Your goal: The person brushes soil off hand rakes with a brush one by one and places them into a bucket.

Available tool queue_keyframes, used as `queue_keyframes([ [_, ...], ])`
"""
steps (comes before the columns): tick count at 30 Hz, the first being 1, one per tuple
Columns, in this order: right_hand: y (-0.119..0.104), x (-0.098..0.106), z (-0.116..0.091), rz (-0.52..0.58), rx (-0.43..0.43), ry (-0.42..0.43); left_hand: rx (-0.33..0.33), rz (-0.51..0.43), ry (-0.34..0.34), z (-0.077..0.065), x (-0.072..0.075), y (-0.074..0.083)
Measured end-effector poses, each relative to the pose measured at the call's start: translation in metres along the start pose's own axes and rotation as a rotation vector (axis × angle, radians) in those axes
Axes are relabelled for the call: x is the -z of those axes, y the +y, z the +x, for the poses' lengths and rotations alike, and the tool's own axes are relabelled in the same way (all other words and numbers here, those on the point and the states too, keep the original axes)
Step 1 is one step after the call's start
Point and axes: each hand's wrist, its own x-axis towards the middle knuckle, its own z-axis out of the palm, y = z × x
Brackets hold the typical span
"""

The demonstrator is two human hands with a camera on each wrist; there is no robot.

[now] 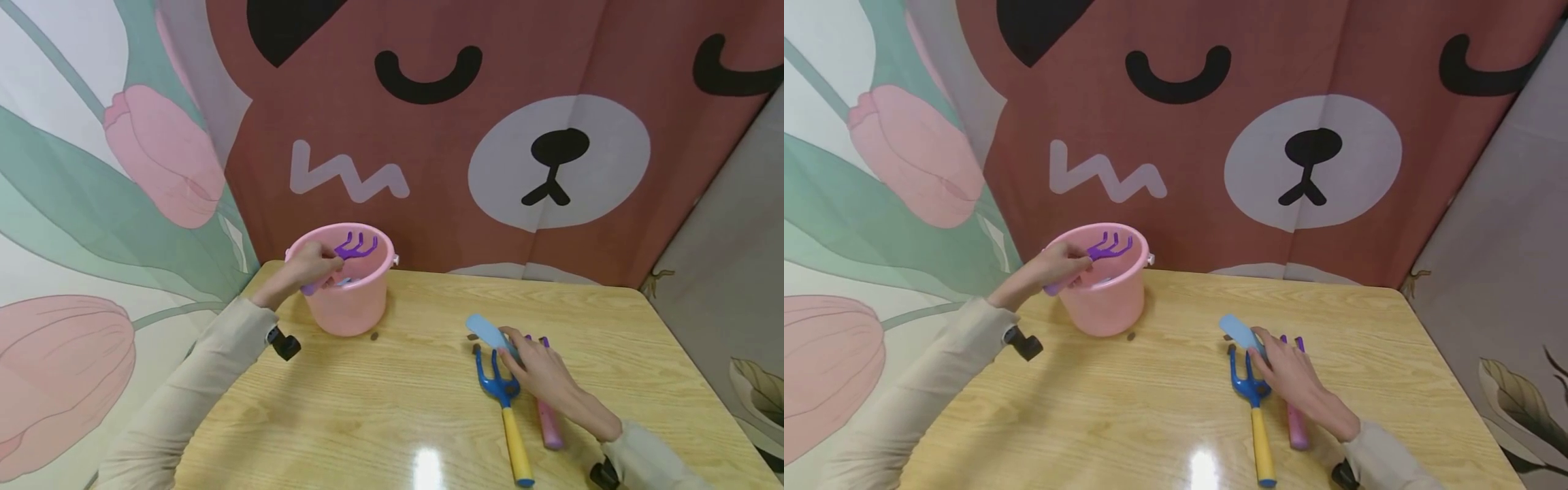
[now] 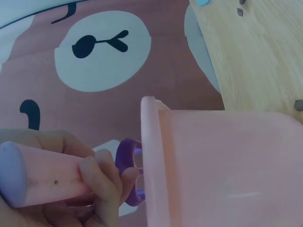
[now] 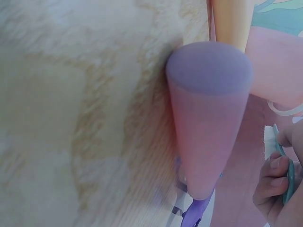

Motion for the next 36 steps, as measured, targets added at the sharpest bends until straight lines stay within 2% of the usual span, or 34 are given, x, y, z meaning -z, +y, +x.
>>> queue_keyframes([
  [4, 0.000, 0.000, 0.001, -0.003, 0.002, 0.003, 0.012, 0.012, -0.003, 0.005, -0.001, -0.004],
  [8, 0.000, 0.001, 0.001, 0.000, 0.001, 0.006, 0.047, -0.023, -0.020, 0.010, -0.002, -0.008],
  [16, 0.000, 0.000, -0.001, 0.002, -0.019, -0.004, 0.071, -0.178, -0.074, 0.021, -0.003, -0.015],
  [24, 0.001, 0.000, -0.002, 0.012, -0.025, -0.004, 0.176, -0.462, -0.174, 0.029, -0.005, -0.019],
  [28, 0.000, 0.000, -0.002, 0.021, -0.021, -0.005, 0.195, -0.526, -0.193, 0.030, -0.004, -0.019],
  [36, 0.002, -0.001, -0.003, 0.021, -0.022, -0.004, 0.217, -0.566, -0.188, 0.032, -0.005, -0.017],
])
